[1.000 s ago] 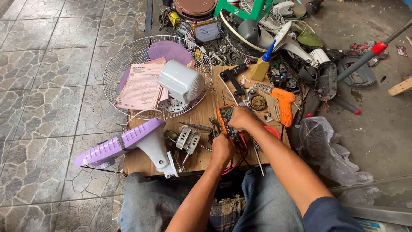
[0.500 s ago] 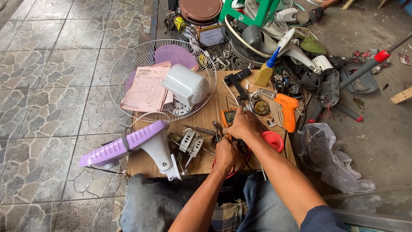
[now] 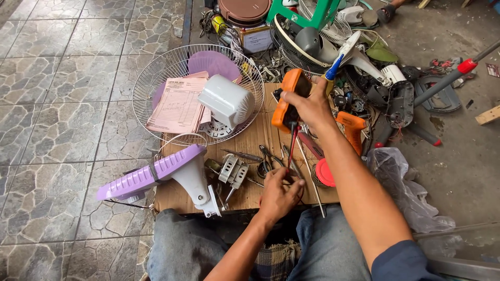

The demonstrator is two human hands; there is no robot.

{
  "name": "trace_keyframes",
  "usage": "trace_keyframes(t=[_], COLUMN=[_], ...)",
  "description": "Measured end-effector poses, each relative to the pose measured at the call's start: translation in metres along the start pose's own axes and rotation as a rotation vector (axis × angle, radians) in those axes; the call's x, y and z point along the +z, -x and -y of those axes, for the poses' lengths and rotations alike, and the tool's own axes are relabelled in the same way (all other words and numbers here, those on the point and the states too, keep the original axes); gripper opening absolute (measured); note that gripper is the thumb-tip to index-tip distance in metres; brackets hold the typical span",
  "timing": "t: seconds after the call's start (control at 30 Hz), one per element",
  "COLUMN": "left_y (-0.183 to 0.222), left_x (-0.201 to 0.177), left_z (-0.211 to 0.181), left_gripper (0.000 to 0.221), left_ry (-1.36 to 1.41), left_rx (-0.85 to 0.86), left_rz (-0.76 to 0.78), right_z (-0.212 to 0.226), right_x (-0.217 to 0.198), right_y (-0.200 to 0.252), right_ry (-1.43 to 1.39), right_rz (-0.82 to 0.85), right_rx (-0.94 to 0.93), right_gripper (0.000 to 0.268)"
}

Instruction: The person tests the electrical components and wiring of a disassembled fan using a digital multimeter.

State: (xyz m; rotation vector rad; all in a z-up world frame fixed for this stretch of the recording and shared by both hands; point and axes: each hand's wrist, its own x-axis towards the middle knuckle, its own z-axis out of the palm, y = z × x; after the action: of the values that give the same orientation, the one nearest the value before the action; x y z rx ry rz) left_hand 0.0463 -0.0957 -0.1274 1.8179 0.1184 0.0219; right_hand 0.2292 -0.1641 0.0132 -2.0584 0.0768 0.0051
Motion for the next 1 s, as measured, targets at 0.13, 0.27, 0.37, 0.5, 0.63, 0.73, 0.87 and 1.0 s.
trace_keyframes(t=[0.13,0.27,0.37,0.5,0.63,0.73,0.87,1.0], left_y=[0.029,0.053,0.063,0.065,0.063,0.059,0.047,0.03], left_x=[-0.036,-0.062,-0.068,-0.063,-0.071,-0.075,-0.079,-0.086], left_z=[-0.029,-0.043,-0.041,-0.019,-0.022,-0.026,-0.034,-0.054], left_gripper=[0.028,0.036,0.038,0.04,0.034,0.031,0.028,0.03], left_ry=[-0.03,0.113,0.216,0.538,0.5,0.381,0.44,0.509], left_rx=[-0.111,-0.344,-0.378,-0.497,-0.518,-0.565,-0.516,-0.523], left_rz=[-0.006,0.121,0.167,0.155,0.134,0.093,0.046,-0.017], right_z=[-0.01,-0.032,-0.059,-0.083,-0.114,-0.087,-0.068,-0.14], right_x=[0.006,0.031,0.06,0.092,0.106,0.077,0.041,0.054], right_y=[-0.01,-0.016,-0.02,-0.021,-0.026,0.002,0.063,0.098], right_ry=[0.038,0.333,0.424,0.381,0.377,0.3,0.556,0.946], right_rz=[-0.042,0.116,0.175,0.237,0.171,0.26,0.322,0.501], right_rx=[-0.021,0.115,0.177,0.217,0.067,0.192,0.114,0.043], right_gripper=[0.096,0.087,0.095,0.109,0.104,0.112,0.026,0.045])
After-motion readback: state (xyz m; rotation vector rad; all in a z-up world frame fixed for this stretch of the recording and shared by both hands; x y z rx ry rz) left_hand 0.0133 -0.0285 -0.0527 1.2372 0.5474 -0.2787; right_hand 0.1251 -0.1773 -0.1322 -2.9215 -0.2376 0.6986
